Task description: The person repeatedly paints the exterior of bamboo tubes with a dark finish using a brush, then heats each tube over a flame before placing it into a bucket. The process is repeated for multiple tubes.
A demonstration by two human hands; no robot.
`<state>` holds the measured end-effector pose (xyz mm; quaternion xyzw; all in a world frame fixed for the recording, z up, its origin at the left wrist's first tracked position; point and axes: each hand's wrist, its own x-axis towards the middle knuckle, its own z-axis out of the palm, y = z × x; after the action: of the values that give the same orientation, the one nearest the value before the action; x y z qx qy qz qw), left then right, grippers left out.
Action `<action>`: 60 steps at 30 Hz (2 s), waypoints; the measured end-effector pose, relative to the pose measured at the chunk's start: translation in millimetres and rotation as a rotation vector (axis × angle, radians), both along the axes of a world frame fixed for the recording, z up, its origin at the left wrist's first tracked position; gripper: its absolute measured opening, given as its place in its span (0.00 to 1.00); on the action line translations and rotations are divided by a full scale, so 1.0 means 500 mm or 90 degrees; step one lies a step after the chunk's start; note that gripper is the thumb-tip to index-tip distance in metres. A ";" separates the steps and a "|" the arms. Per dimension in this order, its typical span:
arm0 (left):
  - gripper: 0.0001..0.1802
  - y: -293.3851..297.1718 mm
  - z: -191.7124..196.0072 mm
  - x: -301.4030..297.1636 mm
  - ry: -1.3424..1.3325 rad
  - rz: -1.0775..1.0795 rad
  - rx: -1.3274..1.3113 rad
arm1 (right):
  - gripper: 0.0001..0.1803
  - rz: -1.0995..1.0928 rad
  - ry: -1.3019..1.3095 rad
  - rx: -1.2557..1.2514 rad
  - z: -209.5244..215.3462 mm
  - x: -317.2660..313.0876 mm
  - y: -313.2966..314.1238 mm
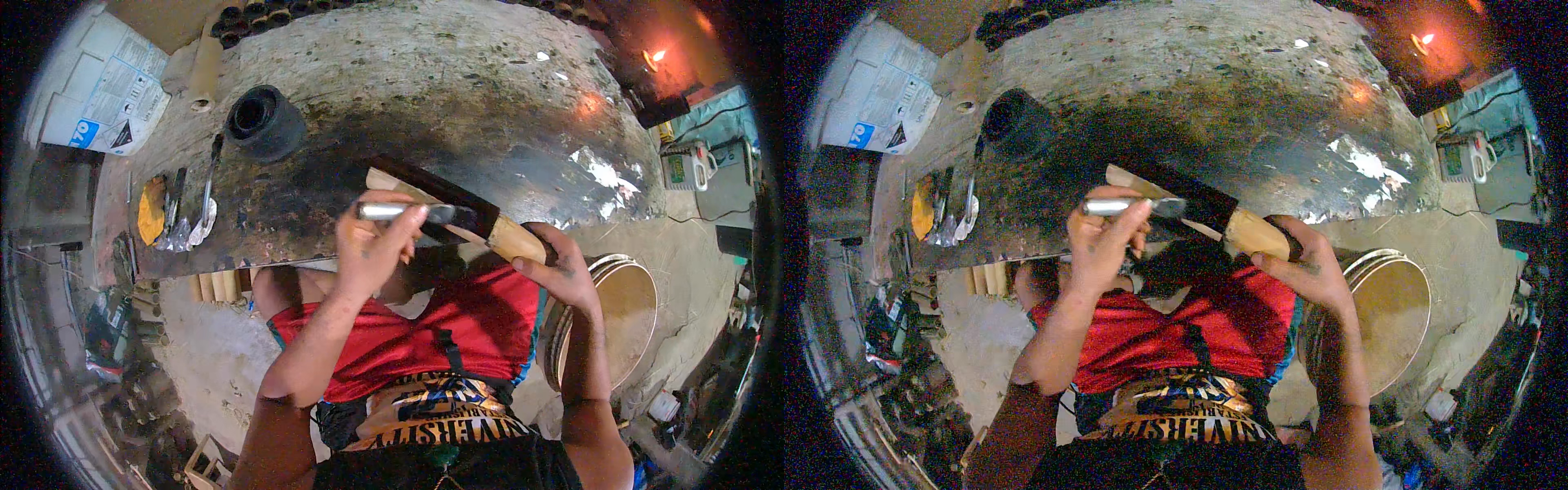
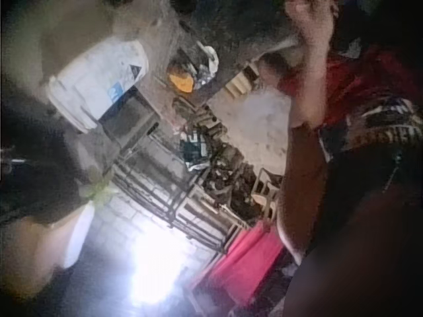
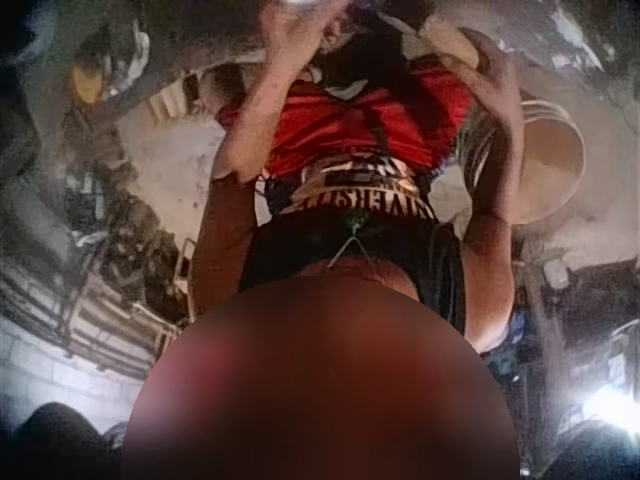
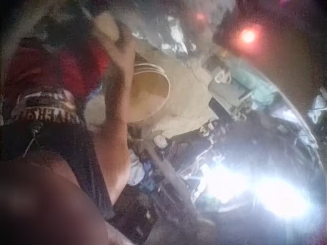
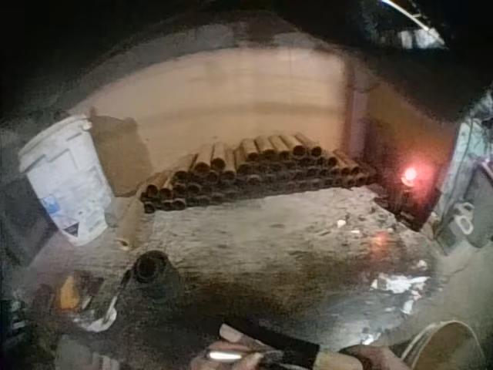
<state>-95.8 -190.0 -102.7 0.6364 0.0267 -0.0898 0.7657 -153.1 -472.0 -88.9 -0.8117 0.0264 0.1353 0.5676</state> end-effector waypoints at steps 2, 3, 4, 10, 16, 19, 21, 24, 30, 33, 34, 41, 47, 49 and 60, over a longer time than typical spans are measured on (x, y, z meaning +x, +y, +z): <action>0.13 0.036 -0.005 0.024 -0.010 0.037 0.014 | 0.26 -0.013 0.025 0.018 -0.003 0.001 -0.002; 0.13 0.055 -0.008 0.036 -0.025 0.060 0.038 | 0.26 -0.006 0.012 0.018 -0.004 0.003 -0.004; 0.13 0.074 -0.010 0.047 -0.015 0.081 0.050 | 0.26 -0.005 0.010 0.019 -0.005 0.004 -0.005; 0.12 0.158 -0.021 0.103 -0.053 0.163 0.060 | 0.26 0.016 0.014 -0.028 -0.001 0.012 -0.015; 0.10 0.161 0.020 0.097 -0.034 0.232 0.049 | 0.27 -0.038 0.008 0.010 -0.009 -0.003 -0.023; 0.09 0.111 0.038 0.049 -0.028 0.172 -0.033 | 0.28 -0.056 0.072 0.030 -0.012 -0.014 -0.020; 0.09 0.065 0.040 0.007 0.000 0.064 -0.056 | 0.28 -0.082 0.083 0.004 -0.014 -0.021 -0.010; 0.09 0.003 0.032 -0.042 0.031 -0.061 -0.023 | 0.28 -0.086 0.112 0.011 -0.010 -0.025 -0.005; 0.11 0.025 0.007 -0.030 0.016 0.012 0.021 | 0.30 -0.177 0.128 0.016 -0.024 -0.043 0.000; 0.11 0.076 0.001 0.004 -0.017 0.084 0.059 | 0.31 -0.199 0.124 0.013 -0.044 -0.043 -0.005; 0.11 0.094 0.000 0.014 -0.014 0.095 0.063 | 0.31 -0.185 0.130 0.035 -0.050 -0.038 -0.009; 0.12 0.172 0.003 0.073 -0.044 0.183 0.102 | 0.33 -0.086 0.105 0.039 -0.052 -0.029 -0.022; 0.08 0.143 0.039 0.059 -0.062 0.227 0.069 | 0.33 -0.035 0.094 0.016 -0.016 -0.026 -0.020; 0.07 0.094 0.039 0.027 -0.068 0.154 0.010 | 0.31 -0.044 0.102 0.011 -0.002 -0.026 -0.016; 0.11 0.024 0.005 -0.014 -0.025 0.015 0.051 | 0.30 -0.070 0.141 0.001 0.006 -0.023 -0.006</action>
<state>-102.7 -177.9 -100.3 0.6680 0.0230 -0.0671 0.7408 -164.8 -475.1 -85.7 -0.7888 0.1328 0.1928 0.5683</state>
